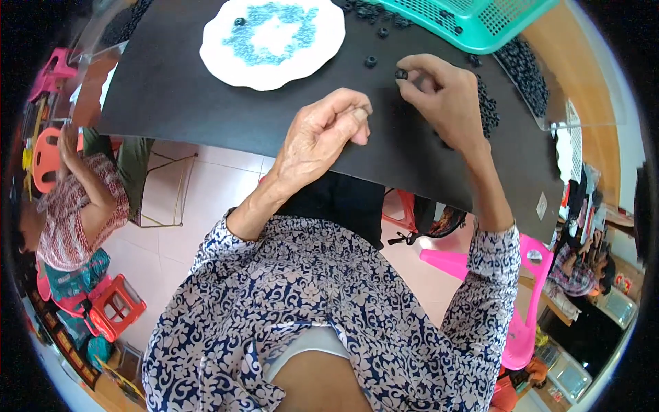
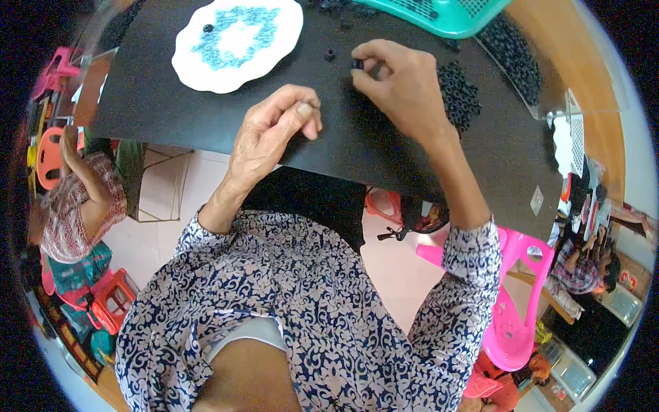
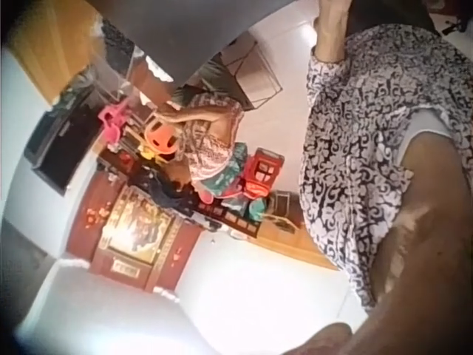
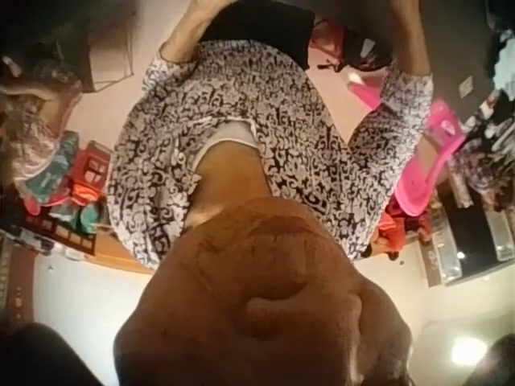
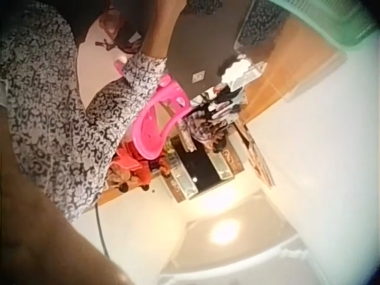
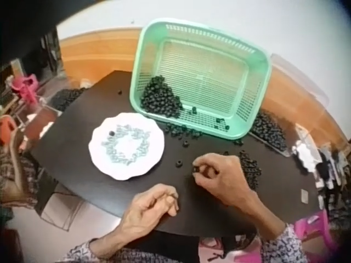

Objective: Assembling small blue plastic components into black rubber rings on a table.

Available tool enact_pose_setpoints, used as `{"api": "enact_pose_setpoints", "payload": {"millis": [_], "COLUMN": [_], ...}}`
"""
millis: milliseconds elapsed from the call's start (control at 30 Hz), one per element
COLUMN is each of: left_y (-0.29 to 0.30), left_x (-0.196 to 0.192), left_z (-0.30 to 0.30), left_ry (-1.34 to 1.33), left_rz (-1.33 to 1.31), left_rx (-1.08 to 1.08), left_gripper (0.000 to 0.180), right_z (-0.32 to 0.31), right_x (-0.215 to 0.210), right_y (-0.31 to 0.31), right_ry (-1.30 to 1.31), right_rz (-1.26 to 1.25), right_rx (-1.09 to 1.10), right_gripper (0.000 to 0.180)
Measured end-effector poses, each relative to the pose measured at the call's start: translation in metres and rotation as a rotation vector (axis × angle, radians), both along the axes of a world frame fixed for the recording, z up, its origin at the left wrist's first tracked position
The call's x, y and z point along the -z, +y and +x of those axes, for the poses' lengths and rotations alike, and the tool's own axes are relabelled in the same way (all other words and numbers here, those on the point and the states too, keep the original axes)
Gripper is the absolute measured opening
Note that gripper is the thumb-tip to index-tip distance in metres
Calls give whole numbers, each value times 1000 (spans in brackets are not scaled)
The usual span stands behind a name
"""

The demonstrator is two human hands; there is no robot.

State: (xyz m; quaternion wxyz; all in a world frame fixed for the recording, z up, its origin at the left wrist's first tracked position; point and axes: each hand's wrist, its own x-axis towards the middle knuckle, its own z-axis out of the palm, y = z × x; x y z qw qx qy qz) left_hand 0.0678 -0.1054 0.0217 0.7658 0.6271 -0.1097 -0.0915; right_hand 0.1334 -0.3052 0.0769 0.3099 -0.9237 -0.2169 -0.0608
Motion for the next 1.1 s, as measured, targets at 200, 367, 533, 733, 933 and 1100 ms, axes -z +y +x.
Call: {"api": "enact_pose_setpoints", "payload": {"millis": [200, 367, 533, 733, 933, 1100], "left_y": [1, 3, 8, 20, 35, 46], "left_x": [1, 4, 7, 1, 5, -1], "left_z": [6, 4, -1, -10, -20, -29], "left_ry": [174, 133, 231, 229, 149, 92], "left_rz": [-240, -237, -378, -392, -316, -251], "left_rx": [-30, -30, 5, -15, 13, -5], "left_gripper": [22, 24, 28, 26, 19, 17], "right_z": [-36, -48, -55, -53, -21, 14], "right_x": [-6, -5, -6, -9, -10, -20], "right_y": [32, 42, 39, 45, 61, 118], "right_ry": [-56, -133, 21, 155, 333, -1], "right_rz": [131, 117, 247, 243, 351, 29], "right_rx": [-68, -130, -103, -228, -146, -312], "right_gripper": [27, 29, 30, 27, 16, 14]}}
